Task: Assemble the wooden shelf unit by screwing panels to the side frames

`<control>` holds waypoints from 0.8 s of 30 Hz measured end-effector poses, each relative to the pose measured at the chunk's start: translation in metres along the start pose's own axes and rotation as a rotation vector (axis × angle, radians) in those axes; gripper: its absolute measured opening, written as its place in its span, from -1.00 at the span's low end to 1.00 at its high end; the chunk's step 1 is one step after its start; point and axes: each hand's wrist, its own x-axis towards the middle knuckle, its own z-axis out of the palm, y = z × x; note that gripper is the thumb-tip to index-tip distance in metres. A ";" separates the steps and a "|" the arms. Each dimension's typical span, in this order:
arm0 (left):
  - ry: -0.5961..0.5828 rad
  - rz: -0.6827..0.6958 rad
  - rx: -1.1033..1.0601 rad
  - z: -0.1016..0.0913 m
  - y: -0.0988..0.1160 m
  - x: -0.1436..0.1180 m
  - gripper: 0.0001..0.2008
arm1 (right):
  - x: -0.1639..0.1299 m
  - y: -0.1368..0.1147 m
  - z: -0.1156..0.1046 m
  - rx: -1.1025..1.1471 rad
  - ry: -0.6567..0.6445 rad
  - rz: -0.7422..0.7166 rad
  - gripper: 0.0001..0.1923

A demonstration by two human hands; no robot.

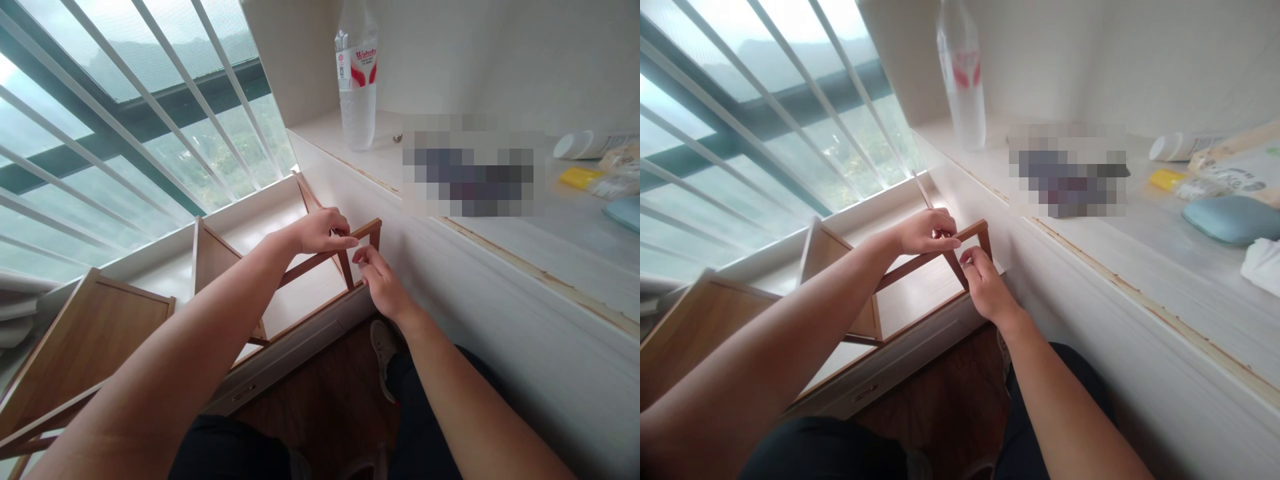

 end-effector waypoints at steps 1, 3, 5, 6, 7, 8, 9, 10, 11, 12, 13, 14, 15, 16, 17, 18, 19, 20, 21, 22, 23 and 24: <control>0.002 0.000 0.005 0.000 0.000 0.000 -0.53 | 0.000 -0.001 -0.001 -0.022 0.020 -0.036 -0.89; 0.006 -0.007 0.012 -0.001 0.000 0.000 -0.53 | 0.001 -0.003 -0.002 -0.068 0.077 -0.122 -0.87; -0.009 -0.006 0.017 -0.001 0.000 0.001 -0.52 | 0.001 -0.005 -0.003 -0.105 0.136 -0.218 -0.84; -0.017 -0.006 0.019 -0.001 0.000 0.001 -0.51 | 0.001 -0.006 -0.004 -0.122 0.161 -0.265 -0.83; -0.022 -0.008 0.018 -0.001 0.000 0.002 -0.51 | 0.001 -0.007 -0.005 -0.138 0.185 -0.308 -0.82; -0.023 -0.012 0.016 0.000 0.000 0.002 -0.51 | 0.000 -0.009 -0.006 -0.153 0.213 -0.345 -0.83; -0.019 -0.017 0.014 0.000 0.000 0.002 -0.51 | 0.000 -0.010 -0.007 -0.168 0.245 -0.376 -0.84; -0.013 -0.020 0.011 0.000 0.000 0.002 -0.51 | -0.001 -0.012 -0.008 -0.183 0.280 -0.403 -0.86; -0.009 -0.018 0.010 0.000 0.000 0.002 -0.51 | -0.002 -0.013 -0.008 -0.197 0.313 -0.426 -0.87; -0.006 -0.011 0.009 0.000 0.000 0.002 -0.52 | -0.004 -0.014 -0.008 -0.211 0.343 -0.447 -0.88; -0.006 -0.001 0.010 0.000 0.000 0.002 -0.52 | -0.005 -0.015 -0.008 -0.226 0.368 -0.465 -0.88; -0.008 0.010 0.011 0.000 0.000 0.002 -0.52 | -0.005 -0.016 -0.008 -0.244 0.389 -0.477 -0.88; -0.009 0.020 0.012 0.000 0.000 0.002 -0.52 | -0.006 -0.016 -0.008 -0.263 0.408 -0.488 -0.88; -0.009 0.028 0.012 0.000 0.000 0.002 -0.51 | -0.007 -0.016 -0.007 -0.280 0.426 -0.500 -0.88; -0.008 0.035 0.013 -0.001 -0.001 0.002 -0.50 | -0.007 -0.017 -0.006 -0.295 0.444 -0.513 -0.88; -0.006 0.041 0.013 -0.001 -0.001 0.002 -0.50 | -0.007 -0.017 -0.006 -0.306 0.461 -0.532 -0.88; -0.003 0.046 0.013 -0.001 -0.001 0.002 -0.49 | -0.007 -0.017 -0.005 -0.315 0.476 -0.553 -0.88; -0.004 0.048 0.014 -0.001 -0.001 0.002 -0.49 | -0.007 -0.017 -0.004 -0.322 0.487 -0.575 -0.88; -0.006 0.047 0.014 -0.001 -0.002 0.002 -0.49 | -0.006 -0.017 -0.003 -0.330 0.498 -0.594 -0.88; -0.008 0.045 0.013 -0.001 -0.002 0.002 -0.49 | -0.006 -0.016 -0.002 -0.339 0.508 -0.609 -0.88; -0.007 0.040 0.010 0.000 -0.003 0.002 -0.49 | -0.005 -0.016 -0.001 -0.350 0.517 -0.617 -0.87; -0.005 0.037 0.005 0.000 -0.004 0.001 -0.50 | -0.005 -0.015 0.000 -0.363 0.524 -0.621 -0.87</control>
